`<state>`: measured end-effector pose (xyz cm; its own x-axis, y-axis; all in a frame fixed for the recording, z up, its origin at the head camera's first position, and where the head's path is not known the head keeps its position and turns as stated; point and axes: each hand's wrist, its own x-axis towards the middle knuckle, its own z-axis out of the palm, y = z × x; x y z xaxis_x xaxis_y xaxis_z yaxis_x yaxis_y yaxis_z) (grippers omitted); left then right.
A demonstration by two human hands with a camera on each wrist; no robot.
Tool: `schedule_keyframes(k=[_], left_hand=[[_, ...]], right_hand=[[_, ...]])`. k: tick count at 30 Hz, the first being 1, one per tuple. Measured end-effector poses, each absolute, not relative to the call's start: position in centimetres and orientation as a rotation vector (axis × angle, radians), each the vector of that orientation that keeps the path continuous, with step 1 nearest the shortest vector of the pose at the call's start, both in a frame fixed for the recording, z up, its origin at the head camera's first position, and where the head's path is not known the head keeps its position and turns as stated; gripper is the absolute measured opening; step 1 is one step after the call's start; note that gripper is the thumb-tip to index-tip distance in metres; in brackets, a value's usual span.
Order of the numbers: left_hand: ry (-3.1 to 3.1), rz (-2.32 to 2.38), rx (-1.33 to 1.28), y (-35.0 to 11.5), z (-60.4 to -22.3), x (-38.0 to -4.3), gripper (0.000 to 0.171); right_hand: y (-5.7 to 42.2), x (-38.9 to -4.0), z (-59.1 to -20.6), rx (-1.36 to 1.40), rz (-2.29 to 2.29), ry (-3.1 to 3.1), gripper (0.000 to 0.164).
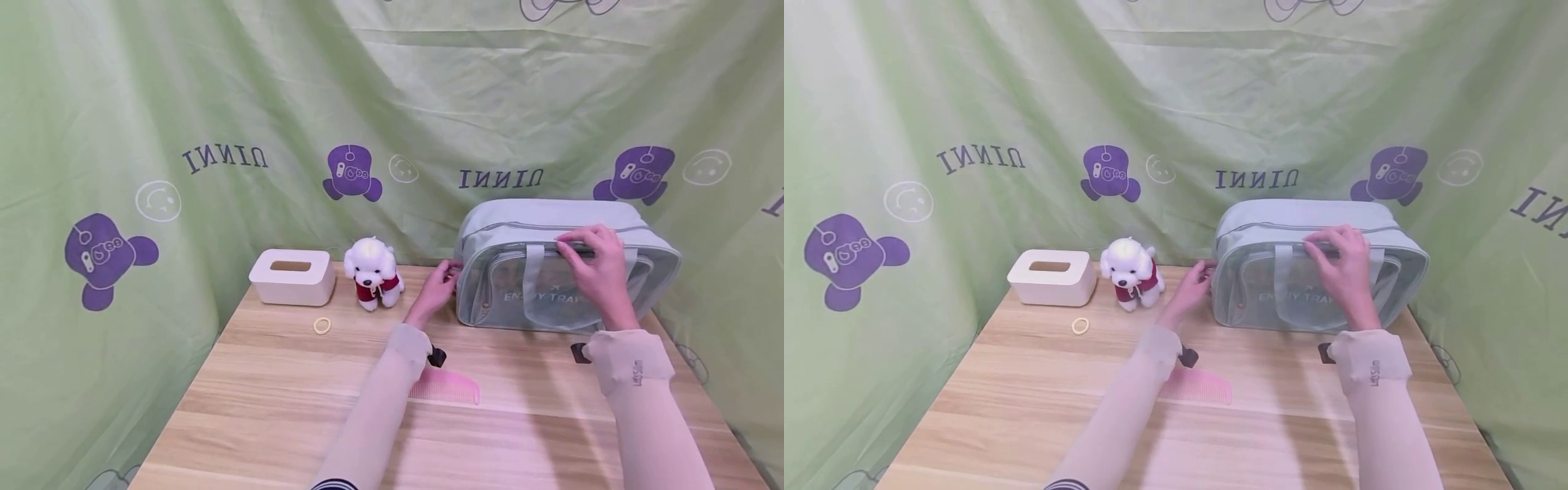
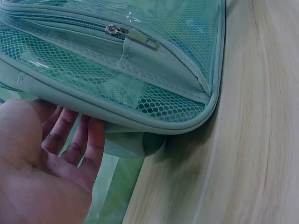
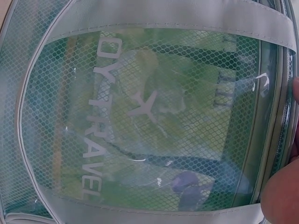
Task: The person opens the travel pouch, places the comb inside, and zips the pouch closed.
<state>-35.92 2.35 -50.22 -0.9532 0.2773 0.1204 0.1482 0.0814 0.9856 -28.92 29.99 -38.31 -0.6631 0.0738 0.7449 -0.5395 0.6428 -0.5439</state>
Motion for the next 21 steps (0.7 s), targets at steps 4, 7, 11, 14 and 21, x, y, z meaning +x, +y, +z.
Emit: schedule_keyframes(k=[4, 7, 11, 14, 21], left_hand=[[2.303, 1.986, 0.422, 2.75, -50.38, -36.15, 0.025], [2.330, 1.975, 0.417, 2.89, -50.50, -36.24, 0.024], [2.312, 1.997, 0.415, 2.88, -50.64, -36.31, 0.022], [2.279, 2.021, 0.419, 2.79, -50.59, -36.32, 0.019], [2.192, 2.069, 0.405, 2.64, -50.17, -36.24, 0.018]], right_hand=[[30.07, -28.73, -38.21, 0.365, 1.021, -2.092, 0.017], [30.06, -28.62, -38.18, 0.367, 1.026, -2.094, 0.016], [30.02, -28.55, -38.19, 0.373, 1.026, -2.090, 0.015], [30.00, -28.53, -38.17, 0.374, 1.021, -2.089, 0.015], [29.97, -28.60, -38.12, 0.369, 1.012, -2.086, 0.014]])
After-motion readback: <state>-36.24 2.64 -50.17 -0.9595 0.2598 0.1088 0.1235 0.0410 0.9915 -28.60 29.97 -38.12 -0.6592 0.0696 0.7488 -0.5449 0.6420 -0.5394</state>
